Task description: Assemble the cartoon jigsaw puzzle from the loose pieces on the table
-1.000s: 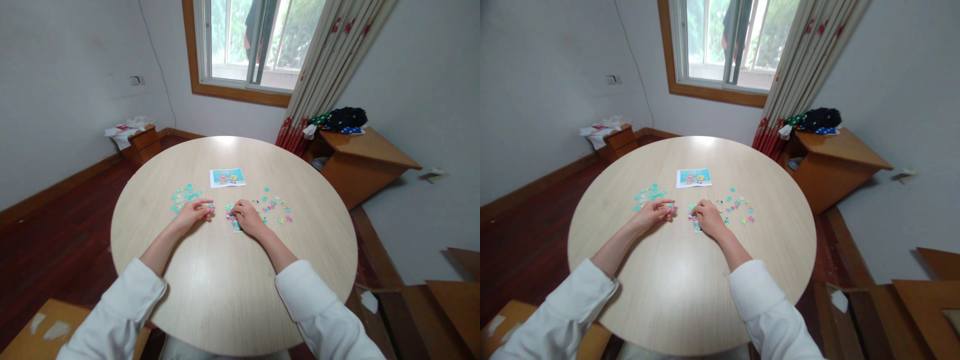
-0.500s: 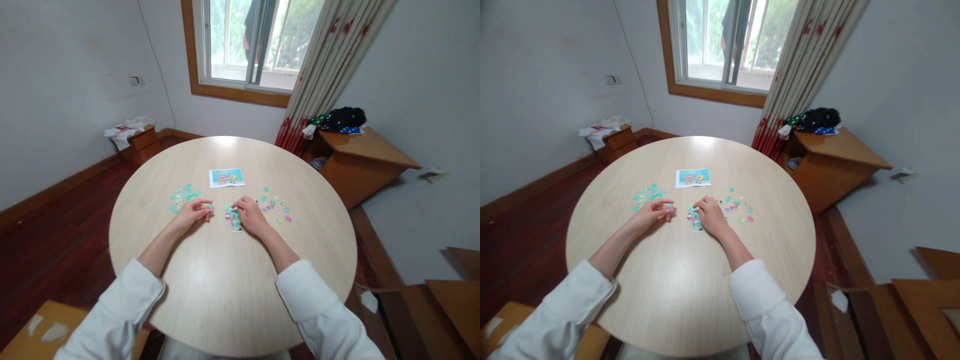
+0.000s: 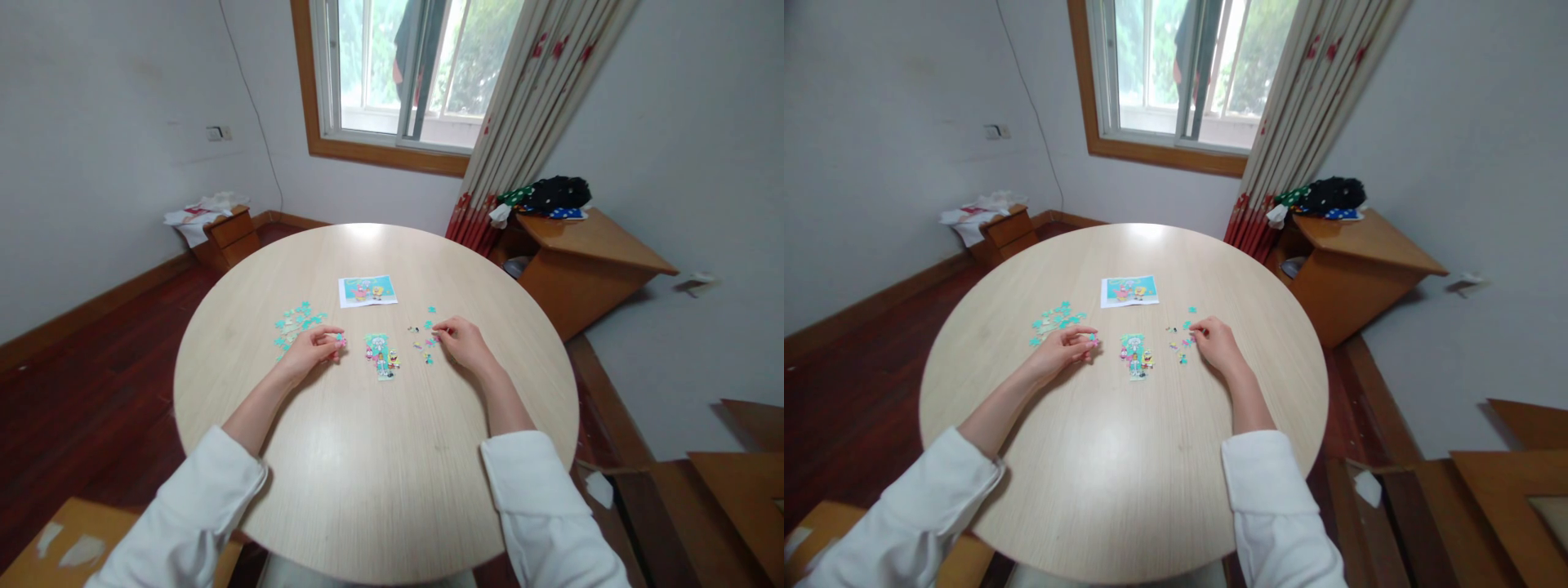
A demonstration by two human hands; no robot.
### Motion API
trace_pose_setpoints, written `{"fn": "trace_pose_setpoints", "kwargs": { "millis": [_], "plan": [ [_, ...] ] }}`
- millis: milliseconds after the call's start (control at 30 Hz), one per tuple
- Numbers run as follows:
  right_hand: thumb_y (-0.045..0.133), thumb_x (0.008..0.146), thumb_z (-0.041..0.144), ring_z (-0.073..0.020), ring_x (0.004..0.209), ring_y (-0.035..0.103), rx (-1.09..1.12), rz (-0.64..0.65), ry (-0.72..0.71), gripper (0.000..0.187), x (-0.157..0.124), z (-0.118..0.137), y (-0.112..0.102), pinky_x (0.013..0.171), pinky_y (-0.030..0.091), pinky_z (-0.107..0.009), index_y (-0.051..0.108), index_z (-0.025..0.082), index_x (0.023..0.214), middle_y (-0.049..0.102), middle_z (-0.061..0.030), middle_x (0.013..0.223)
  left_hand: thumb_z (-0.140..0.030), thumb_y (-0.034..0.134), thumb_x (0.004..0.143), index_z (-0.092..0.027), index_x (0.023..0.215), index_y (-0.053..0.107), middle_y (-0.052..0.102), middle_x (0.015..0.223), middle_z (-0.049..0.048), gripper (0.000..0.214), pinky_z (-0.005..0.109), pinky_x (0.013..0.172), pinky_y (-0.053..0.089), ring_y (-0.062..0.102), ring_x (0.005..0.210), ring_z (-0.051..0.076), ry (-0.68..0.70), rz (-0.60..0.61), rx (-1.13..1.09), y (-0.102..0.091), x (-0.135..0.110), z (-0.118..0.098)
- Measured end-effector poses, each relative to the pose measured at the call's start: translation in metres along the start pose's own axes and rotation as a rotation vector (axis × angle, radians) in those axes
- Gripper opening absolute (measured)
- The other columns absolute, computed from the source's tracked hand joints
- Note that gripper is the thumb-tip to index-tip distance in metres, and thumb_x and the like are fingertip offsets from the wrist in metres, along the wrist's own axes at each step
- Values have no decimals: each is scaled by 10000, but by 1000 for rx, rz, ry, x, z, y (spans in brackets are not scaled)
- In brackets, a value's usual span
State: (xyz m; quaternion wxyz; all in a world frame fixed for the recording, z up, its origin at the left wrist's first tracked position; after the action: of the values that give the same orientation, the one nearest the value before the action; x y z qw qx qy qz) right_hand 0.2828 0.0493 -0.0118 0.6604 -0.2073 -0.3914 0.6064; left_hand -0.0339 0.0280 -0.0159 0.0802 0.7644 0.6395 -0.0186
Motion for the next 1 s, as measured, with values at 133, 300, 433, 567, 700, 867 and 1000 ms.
{"fn": "trace_pose_setpoints", "kwargs": {
  "millis": [133, 300, 433, 567, 700, 867, 1000],
  "plan": [
    [542, 784, 130, -154, 786, 613, -44, -1, 31, 198, -1, -8, -6, 769, 465, -279, 731, 169, 829, 694, -73, 865, -277, 785, 597, -115, 956, 634, 634, 685, 15, 422, 250, 557, 435, 577, 532, 105, 2, 10, -16, -1, 1, 2],
    [621, 764, 194, -168, 782, 610, -61, 71, 34, 150, -2, -11, -6, 746, 467, -286, 731, 157, 858, 678, -71, 868, -241, 759, 619, -117, 972, 632, 618, 685, 5, 394, 249, 548, 432, 569, 522, 98, 6, 18, -23, -1, 1, 2],
    [632, 771, 208, -167, 783, 608, -56, 85, 48, 134, -2, -11, -5, 747, 464, -285, 730, 151, 843, 671, -77, 871, -241, 756, 619, -122, 984, 607, 604, 660, -11, 412, 229, 518, 404, 560, 508, 93, 1, 9, -5, 0, 0, 0],
    [637, 772, 199, -159, 773, 602, -65, 83, 66, 123, -1, -13, -3, 752, 459, -284, 727, 153, 843, 674, -76, 874, -256, 759, 613, -126, 970, 596, 608, 673, -8, 414, 232, 519, 402, 558, 509, 94, -4, 9, -4, 1, -1, -1],
    [633, 774, 186, -159, 780, 598, -80, 73, 46, 109, 0, -16, -1, 763, 456, -290, 723, 157, 828, 673, -72, 860, -248, 750, 621, -125, 935, 616, 623, 694, 13, 363, 237, 523, 403, 555, 520, 96, 6, 23, 2, 1, -1, -1],
    [602, 784, 155, -156, 775, 600, -76, 62, 41, 130, -1, -18, -1, 767, 456, -291, 723, 166, 830, 679, -71, 856, -241, 735, 625, -127, 928, 637, 606, 671, 3, 339, 234, 520, 402, 543, 518, 92, 18, 21, -23, 1, -1, 0],
    [579, 789, 138, -153, 777, 599, -78, 60, 39, 157, -1, -17, -2, 772, 458, -289, 724, 177, 834, 681, -66, 862, -239, 735, 619, -121, 932, 644, 606, 669, 6, 347, 234, 520, 402, 545, 527, 97, 14, 13, -34, 1, 0, 1]
  ]
}}
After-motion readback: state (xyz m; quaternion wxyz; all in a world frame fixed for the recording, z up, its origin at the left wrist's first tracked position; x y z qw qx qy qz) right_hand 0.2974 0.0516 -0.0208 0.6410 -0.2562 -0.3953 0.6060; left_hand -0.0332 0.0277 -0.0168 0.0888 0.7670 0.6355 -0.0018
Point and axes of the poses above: each hand's wrist, its own x-axis towards the middle knuckle, its own y-axis out of the palm, z = x × y, the point moved 2 cm from there along x, towards the middle knuckle
